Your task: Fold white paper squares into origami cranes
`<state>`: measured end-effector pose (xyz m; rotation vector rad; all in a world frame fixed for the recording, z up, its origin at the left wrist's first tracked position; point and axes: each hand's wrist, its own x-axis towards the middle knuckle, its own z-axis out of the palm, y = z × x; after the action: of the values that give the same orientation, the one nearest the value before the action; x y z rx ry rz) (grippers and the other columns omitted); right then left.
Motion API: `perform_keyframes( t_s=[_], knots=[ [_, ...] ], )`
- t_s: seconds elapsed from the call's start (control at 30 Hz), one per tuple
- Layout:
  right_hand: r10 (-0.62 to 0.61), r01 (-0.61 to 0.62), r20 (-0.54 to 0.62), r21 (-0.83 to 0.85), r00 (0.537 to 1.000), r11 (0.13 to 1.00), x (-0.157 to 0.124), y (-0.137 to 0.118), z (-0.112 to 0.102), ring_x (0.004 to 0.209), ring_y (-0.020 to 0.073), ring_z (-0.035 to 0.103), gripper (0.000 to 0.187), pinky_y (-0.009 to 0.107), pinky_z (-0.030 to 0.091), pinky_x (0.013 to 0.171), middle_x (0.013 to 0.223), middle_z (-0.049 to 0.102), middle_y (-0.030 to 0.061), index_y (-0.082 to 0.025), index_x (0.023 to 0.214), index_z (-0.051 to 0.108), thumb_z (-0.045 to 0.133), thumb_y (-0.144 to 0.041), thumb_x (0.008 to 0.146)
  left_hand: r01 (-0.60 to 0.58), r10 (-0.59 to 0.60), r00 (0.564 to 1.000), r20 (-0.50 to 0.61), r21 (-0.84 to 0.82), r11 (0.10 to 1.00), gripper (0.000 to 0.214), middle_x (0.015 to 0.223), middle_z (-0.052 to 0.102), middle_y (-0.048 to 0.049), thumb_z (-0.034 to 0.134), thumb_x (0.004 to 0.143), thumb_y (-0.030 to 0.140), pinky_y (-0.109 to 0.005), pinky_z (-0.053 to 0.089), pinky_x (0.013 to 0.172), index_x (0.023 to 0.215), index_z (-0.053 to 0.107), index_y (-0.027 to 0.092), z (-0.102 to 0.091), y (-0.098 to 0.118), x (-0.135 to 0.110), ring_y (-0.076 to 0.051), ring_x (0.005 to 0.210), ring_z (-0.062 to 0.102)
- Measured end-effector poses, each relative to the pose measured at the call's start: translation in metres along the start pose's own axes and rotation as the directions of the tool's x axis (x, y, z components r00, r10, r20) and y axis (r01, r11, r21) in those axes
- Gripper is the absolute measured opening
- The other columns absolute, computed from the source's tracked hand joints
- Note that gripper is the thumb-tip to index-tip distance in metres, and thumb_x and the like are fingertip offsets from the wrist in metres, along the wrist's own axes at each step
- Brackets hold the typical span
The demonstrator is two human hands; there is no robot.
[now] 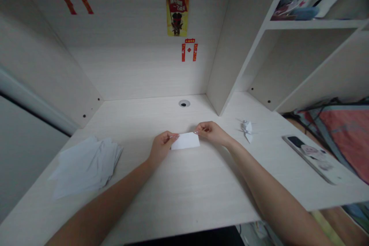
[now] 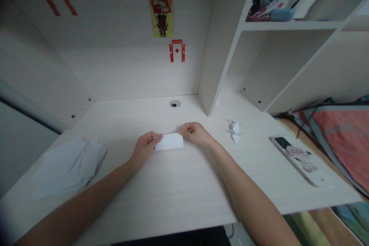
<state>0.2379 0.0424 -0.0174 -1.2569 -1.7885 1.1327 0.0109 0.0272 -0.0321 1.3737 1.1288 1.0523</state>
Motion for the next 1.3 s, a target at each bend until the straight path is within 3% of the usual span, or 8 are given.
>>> perform_keyframes(
  t_s=[0.13,0.27,0.47,0.73,0.83,0.93,1.07,1.3],
  knots=[
    [-0.061,0.046,-0.164,-0.093,0.985,0.995,0.002,0.0,0.006,0.06,0.0121,0.052,0.022,0.023,0.038,0.056,0.066,0.06,0.0001,-0.016,0.071,0.06,0.053,-0.037,0.077,0.012,-0.013,1.0,-0.021,-0.049,0.999,0.022,0.064,0.064,-0.0002,0.066,0.068,0.036,-0.021,0.036,0.054,0.068,0.064,0.015,0.0,0.002,0.0,-0.011,0.058,0.052],
    [-0.063,0.043,-0.417,-0.056,0.907,0.997,0.006,0.008,0.011,0.068,0.0148,0.055,0.023,0.026,0.042,0.065,0.074,0.061,0.0024,-0.018,0.081,0.059,0.044,-0.035,0.083,-0.001,-0.017,0.991,-0.129,-0.14,0.99,0.023,0.064,0.061,0.0008,0.066,0.068,0.037,-0.021,0.035,0.053,0.074,0.065,0.015,-0.005,-0.004,0.005,-0.01,0.056,0.049],
    [-0.19,0.185,-0.129,-0.05,0.973,0.982,0.004,0.005,0.042,0.078,0.0178,0.056,0.025,0.028,0.043,0.068,0.09,0.065,0.0056,-0.019,0.093,0.065,0.062,-0.035,0.074,-0.001,-0.046,0.988,-0.151,-0.297,0.955,0.024,0.065,0.059,0.0009,0.066,0.066,0.038,-0.021,0.037,0.055,0.073,0.063,0.015,-0.009,-0.006,0.011,-0.01,0.058,0.05],
    [-0.039,0.134,-0.284,0.324,0.958,0.937,0.003,-0.004,0.066,0.073,0.0183,0.06,0.024,0.032,0.046,0.074,0.077,0.07,0.0045,-0.019,0.075,0.07,0.066,-0.042,0.07,0.016,-0.035,0.997,-0.063,-0.272,0.962,0.027,0.073,0.063,-0.0019,0.065,0.068,0.039,-0.027,0.047,0.068,0.076,0.059,0.014,-0.005,0.002,0.007,-0.014,0.07,0.057],
    [0.017,0.119,-0.299,0.432,0.954,0.894,0.004,-0.002,0.065,0.073,0.0175,0.061,0.025,0.032,0.047,0.075,0.08,0.071,0.004,-0.019,0.076,0.07,0.07,-0.042,0.065,0.02,-0.021,1.0,-0.002,-0.203,0.979,0.034,0.073,0.065,-0.0016,0.065,0.069,0.038,-0.028,0.048,0.068,0.093,0.058,0.015,-0.004,0.004,0.004,-0.015,0.069,0.059],
    [0.013,0.122,-0.271,0.476,0.963,0.871,0.003,-0.002,0.066,0.07,0.0158,0.061,0.023,0.03,0.047,0.074,0.078,0.071,0.0024,-0.019,0.076,0.069,0.072,-0.038,0.063,-0.005,0.013,0.998,0.057,-0.141,0.99,0.05,0.065,0.063,0.0023,0.063,0.072,0.036,-0.025,0.046,0.064,0.117,0.05,0.018,-0.003,0.004,0.001,-0.013,0.064,0.058],
    [-0.007,0.125,-0.224,0.517,0.975,0.847,0.0,-0.001,0.069,0.069,0.0147,0.062,0.023,0.029,0.047,0.072,0.078,0.07,0.0014,-0.02,0.081,0.069,0.072,-0.035,0.064,-0.061,0.066,0.991,0.113,-0.048,0.997,0.045,0.064,0.06,0.0032,0.061,0.075,0.035,-0.021,0.041,0.058,0.117,0.055,0.019,-0.002,0.003,-0.002,-0.011,0.06,0.054],
    [-0.026,0.134,-0.237,0.45,0.971,0.883,-0.001,-0.003,0.068,0.076,0.0173,0.063,0.024,0.031,0.048,0.075,0.083,0.07,0.0042,-0.019,0.082,0.069,0.071,-0.037,0.065,-0.077,0.077,0.987,0.138,-0.002,0.997,0.044,0.106,0.064,-0.0075,0.062,0.075,0.035,-0.026,0.045,0.073,0.116,0.056,0.021,0.0,0.004,-0.005,-0.02,0.094,0.059]
  ],
)
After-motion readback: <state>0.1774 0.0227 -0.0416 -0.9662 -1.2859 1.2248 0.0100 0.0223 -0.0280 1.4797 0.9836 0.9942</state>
